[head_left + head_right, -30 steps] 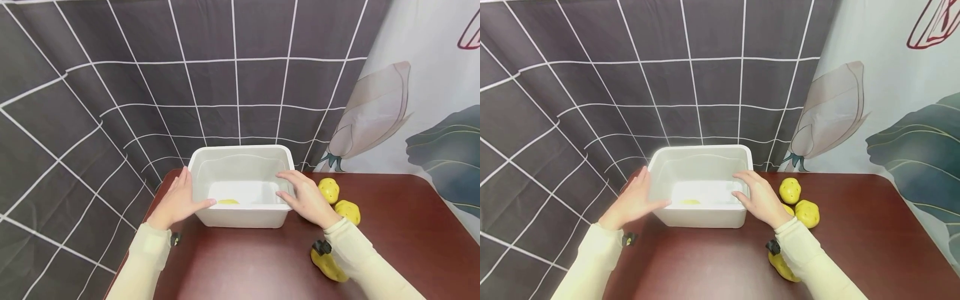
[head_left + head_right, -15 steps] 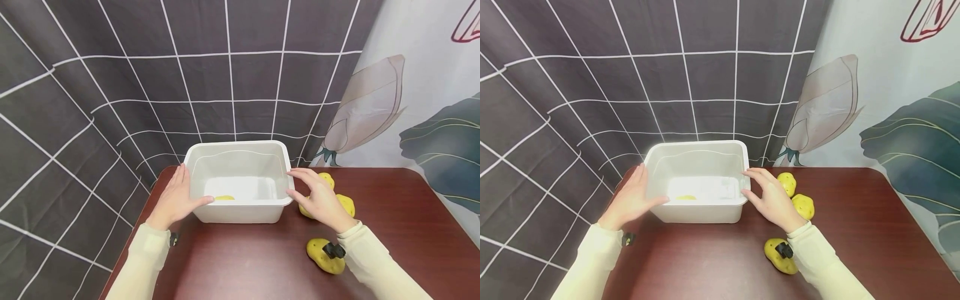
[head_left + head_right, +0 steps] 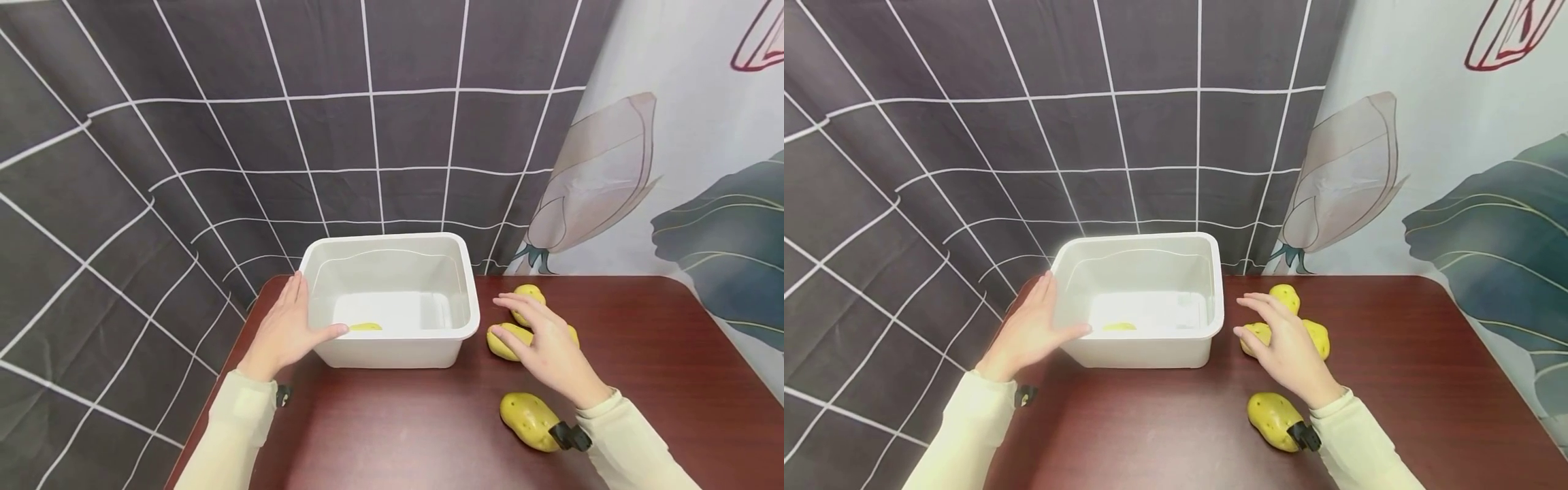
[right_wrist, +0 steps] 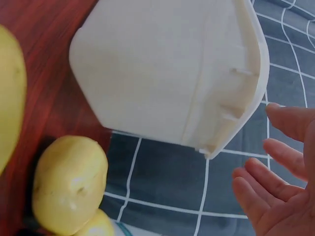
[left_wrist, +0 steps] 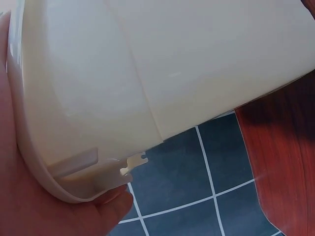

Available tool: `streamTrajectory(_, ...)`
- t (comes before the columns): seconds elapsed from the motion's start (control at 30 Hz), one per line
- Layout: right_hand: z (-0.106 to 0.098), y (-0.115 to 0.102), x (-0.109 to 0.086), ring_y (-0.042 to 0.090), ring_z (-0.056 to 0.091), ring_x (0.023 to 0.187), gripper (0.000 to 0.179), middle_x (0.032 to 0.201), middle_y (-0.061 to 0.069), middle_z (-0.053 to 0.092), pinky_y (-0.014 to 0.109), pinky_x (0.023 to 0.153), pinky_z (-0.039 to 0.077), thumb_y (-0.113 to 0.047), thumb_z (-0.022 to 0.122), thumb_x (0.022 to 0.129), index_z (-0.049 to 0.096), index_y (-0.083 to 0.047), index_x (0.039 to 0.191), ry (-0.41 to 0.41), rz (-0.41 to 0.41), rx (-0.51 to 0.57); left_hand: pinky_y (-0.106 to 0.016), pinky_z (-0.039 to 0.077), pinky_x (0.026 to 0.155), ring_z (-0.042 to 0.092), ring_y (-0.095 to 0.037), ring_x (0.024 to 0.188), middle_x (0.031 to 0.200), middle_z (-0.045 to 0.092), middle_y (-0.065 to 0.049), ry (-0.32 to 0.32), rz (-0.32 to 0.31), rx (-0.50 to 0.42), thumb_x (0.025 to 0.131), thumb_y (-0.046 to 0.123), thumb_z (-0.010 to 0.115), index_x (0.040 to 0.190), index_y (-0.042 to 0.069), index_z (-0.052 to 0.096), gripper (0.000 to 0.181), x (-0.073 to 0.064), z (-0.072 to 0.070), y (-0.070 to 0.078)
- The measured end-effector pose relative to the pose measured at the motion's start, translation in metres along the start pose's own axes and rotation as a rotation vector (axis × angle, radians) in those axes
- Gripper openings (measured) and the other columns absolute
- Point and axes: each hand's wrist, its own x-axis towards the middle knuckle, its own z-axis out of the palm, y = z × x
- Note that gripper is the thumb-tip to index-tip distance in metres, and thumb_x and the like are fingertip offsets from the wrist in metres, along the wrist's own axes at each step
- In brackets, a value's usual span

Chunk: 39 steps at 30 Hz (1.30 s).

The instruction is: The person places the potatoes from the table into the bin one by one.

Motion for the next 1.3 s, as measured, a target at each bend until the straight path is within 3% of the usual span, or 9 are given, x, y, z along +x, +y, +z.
streamTrajectory(0.1,-0.004,0.003,-0.008,0.026,0.058,0.120,0.049,0.128,0.005,0.064,0.009,0.102,0.031,-0.012,0.084,0.081,0.067,-0.011,0.127,0.022,-0.008,-0.004,-0.053,0.018,0.120,0.008,-0.039,0.153,0.165,0.007,-0.024,0.000,0.002,-0.008,0.078,0.083,0.058,0.156,-0.010,0.007,0.131,0.000,0.001,0.000)
streamTrajectory(0.17,-0.005,0.005,-0.012,0.026,0.059,0.118,0.049,0.126,0.005,0.065,0.006,0.102,0.027,-0.010,0.084,0.081,0.067,-0.010,0.126,0.025,-0.011,0.003,-0.053,0.018,0.120,0.008,-0.040,0.153,0.165,0.007,-0.025,0.002,0.002,-0.010,0.079,0.080,0.061,0.156,-0.010,0.008,0.130,-0.001,0.001,0.000)
streamTrajectory(0.3,-0.008,0.008,-0.020,0.026,0.059,0.117,0.049,0.125,0.005,0.065,0.008,0.103,0.028,-0.010,0.085,0.080,0.067,-0.010,0.125,0.028,0.000,-0.002,-0.053,0.018,0.120,0.009,-0.040,0.152,0.165,0.009,-0.025,0.010,0.001,-0.007,0.080,0.075,0.064,0.156,-0.011,0.010,0.127,-0.002,0.001,-0.001)
streamTrajectory(0.47,-0.009,0.010,-0.032,0.030,0.058,0.117,0.048,0.126,0.006,0.064,0.029,0.097,0.038,-0.011,0.085,0.080,0.067,-0.011,0.124,0.025,0.021,-0.036,-0.053,0.019,0.120,0.010,-0.040,0.152,0.165,0.010,-0.025,0.017,0.003,-0.011,0.080,0.076,0.063,0.155,-0.012,0.012,0.127,-0.004,0.002,-0.001)
streamTrajectory(0.53,-0.009,0.012,-0.038,0.030,0.057,0.117,0.048,0.126,0.006,0.065,0.027,0.097,0.037,-0.012,0.085,0.079,0.067,-0.011,0.124,0.021,0.035,-0.047,-0.053,0.020,0.120,0.010,-0.040,0.152,0.165,0.010,-0.025,0.018,0.003,-0.013,0.080,0.078,0.063,0.156,-0.011,0.012,0.127,-0.003,0.002,0.000)
streamTrajectory(0.7,-0.007,0.015,-0.050,0.027,0.057,0.115,0.049,0.123,0.005,0.065,0.006,0.098,0.026,-0.012,0.087,0.077,0.068,-0.010,0.122,0.018,0.055,-0.052,-0.053,0.020,0.120,0.010,-0.039,0.153,0.165,0.009,-0.024,0.019,0.006,-0.014,0.078,0.082,0.060,0.156,-0.010,0.011,0.130,-0.002,0.003,0.000)
streamTrajectory(1.13,-0.001,0.017,-0.074,0.026,0.058,0.111,0.052,0.121,0.006,0.065,-0.001,0.099,0.020,-0.014,0.089,0.074,0.067,-0.006,0.120,-0.015,0.058,-0.063,-0.055,0.020,0.119,0.010,-0.039,0.153,0.166,0.008,-0.023,0.030,0.005,-0.022,0.080,0.074,0.066,0.156,-0.009,0.009,0.127,-0.004,0.001,-0.001)
streamTrajectory(1.3,0.001,0.019,-0.086,0.026,0.058,0.110,0.056,0.122,0.007,0.064,-0.001,0.099,0.019,-0.017,0.091,0.072,0.067,-0.008,0.121,-0.029,0.063,-0.077,-0.055,0.021,0.119,0.011,-0.040,0.152,0.165,0.009,-0.024,0.036,0.013,-0.030,0.078,0.081,0.061,0.156,-0.010,0.009,0.130,-0.003,0.003,-0.002)
